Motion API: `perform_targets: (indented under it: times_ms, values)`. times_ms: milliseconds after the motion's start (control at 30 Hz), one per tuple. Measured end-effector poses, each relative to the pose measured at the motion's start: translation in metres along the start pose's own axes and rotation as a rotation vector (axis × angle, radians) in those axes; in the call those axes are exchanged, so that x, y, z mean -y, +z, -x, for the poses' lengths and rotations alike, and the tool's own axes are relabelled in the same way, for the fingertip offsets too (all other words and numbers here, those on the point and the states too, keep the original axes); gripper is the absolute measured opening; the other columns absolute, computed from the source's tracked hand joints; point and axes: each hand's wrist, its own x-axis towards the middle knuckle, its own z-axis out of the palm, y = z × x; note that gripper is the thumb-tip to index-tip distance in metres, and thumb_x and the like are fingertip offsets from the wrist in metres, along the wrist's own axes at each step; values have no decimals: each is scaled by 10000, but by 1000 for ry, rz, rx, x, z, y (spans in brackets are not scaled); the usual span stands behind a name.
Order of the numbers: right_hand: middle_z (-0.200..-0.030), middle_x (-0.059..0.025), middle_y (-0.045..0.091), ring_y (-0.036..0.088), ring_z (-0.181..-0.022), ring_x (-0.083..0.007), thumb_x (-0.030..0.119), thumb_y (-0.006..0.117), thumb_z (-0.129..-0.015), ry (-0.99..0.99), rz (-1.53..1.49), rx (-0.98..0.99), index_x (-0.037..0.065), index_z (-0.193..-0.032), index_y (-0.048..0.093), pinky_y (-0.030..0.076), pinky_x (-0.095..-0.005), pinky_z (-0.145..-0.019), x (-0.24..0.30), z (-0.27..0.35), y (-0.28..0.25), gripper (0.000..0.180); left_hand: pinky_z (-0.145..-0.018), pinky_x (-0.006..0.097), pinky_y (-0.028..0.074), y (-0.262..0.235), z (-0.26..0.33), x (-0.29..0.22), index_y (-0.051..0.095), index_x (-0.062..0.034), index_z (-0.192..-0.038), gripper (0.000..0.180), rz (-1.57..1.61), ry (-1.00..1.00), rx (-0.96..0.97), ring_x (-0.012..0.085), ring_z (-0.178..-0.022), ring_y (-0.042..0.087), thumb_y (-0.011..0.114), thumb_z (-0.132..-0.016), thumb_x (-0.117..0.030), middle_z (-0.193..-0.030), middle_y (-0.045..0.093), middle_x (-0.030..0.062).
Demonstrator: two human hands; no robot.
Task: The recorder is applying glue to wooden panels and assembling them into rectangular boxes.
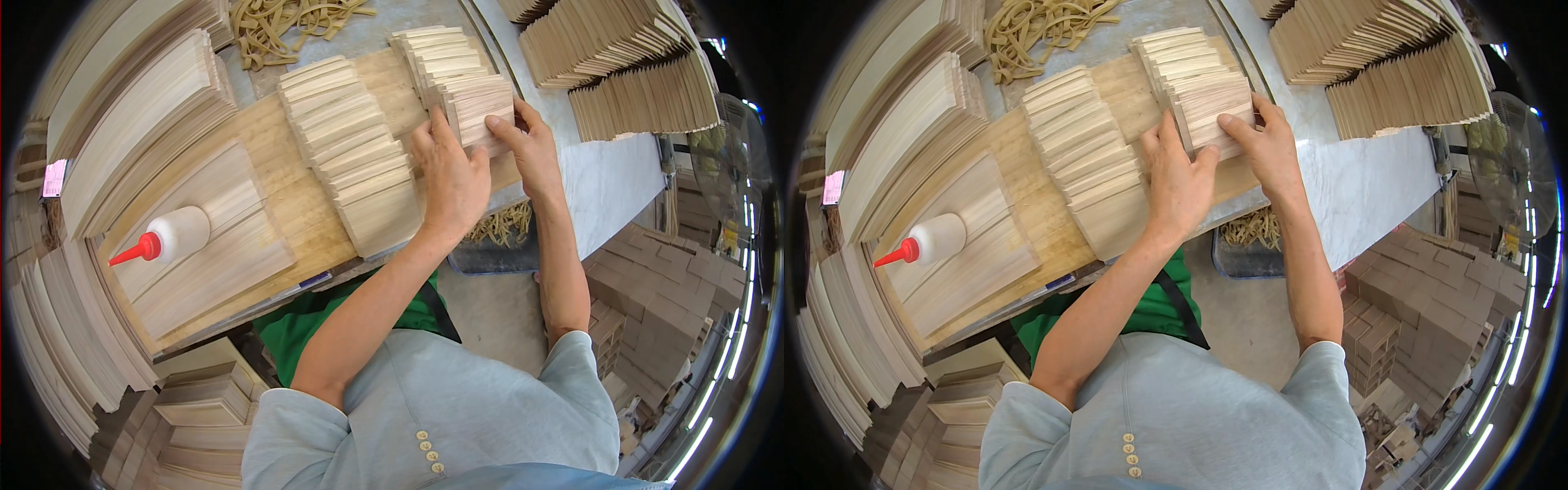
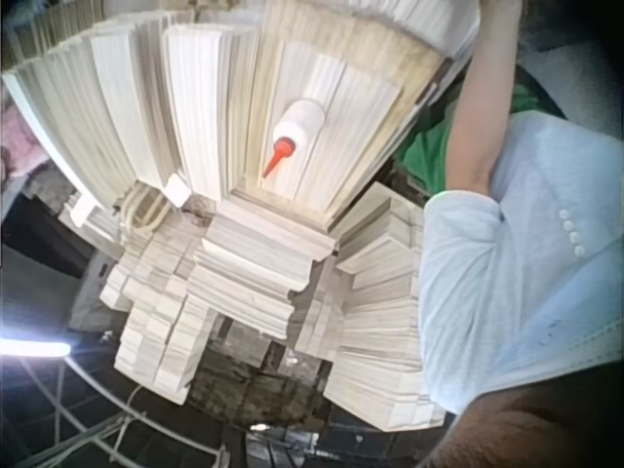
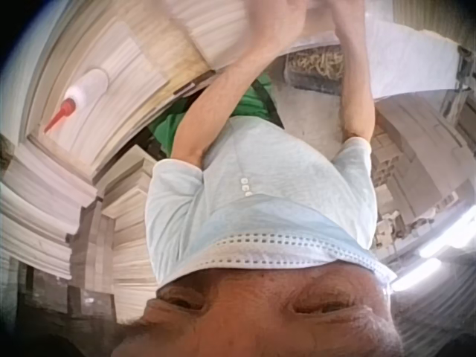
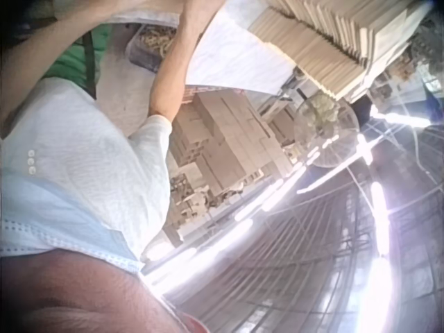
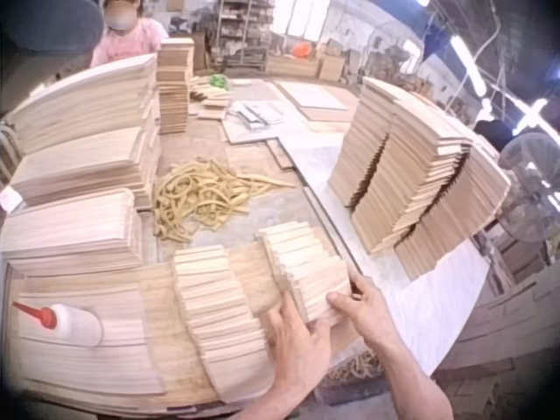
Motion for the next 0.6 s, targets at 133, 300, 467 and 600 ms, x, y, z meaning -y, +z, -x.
perform_targets:
  times_ms: [133, 300, 467, 600]
  values:
    - [-1147, -170, 572, 564, -1006, -212, 221, 699, -785, 16, -47, 54, -76, -1251, 528, 447, -306, -876, 8, 3, 4, 579, -1048, 469, 275, -2, -2, 2, 214, 146, -1364, 698, -53, -7, 18, 428, -1187, 335, 584, -810, -62, -1257, 308, 282]
    - [-1003, -130, 632, 584, -933, -184, 206, 683, -783, 13, -80, 54, -74, -1218, 549, 450, -296, -839, 10, 6, 5, 535, -1045, 464, 278, -4, -2, -1, 219, 152, -1364, 724, -105, -27, 48, 430, -1198, 325, 599, -800, -97, -1270, 297, 278]
    - [-1212, -198, 521, 540, -1074, -253, 232, 690, -780, 24, -27, 20, -80, -1259, 518, 431, -343, -928, -3, 3, 0, 598, -1041, 453, 283, 0, 0, 2, 189, 162, -1375, 755, -102, 3, 42, 429, -1196, 327, 601, -797, -93, -1277, 287, 279]
    - [-1262, -216, 463, 502, -1129, -284, 241, 697, -780, 6, 53, -28, -78, -1287, 494, 412, -362, -966, 1, 15, -3, 632, -1044, 446, 285, -4, 10, -5, 171, 166, -1379, 760, -87, 8, 82, 426, -1197, 332, 600, -804, -86, -1290, 272, 277]
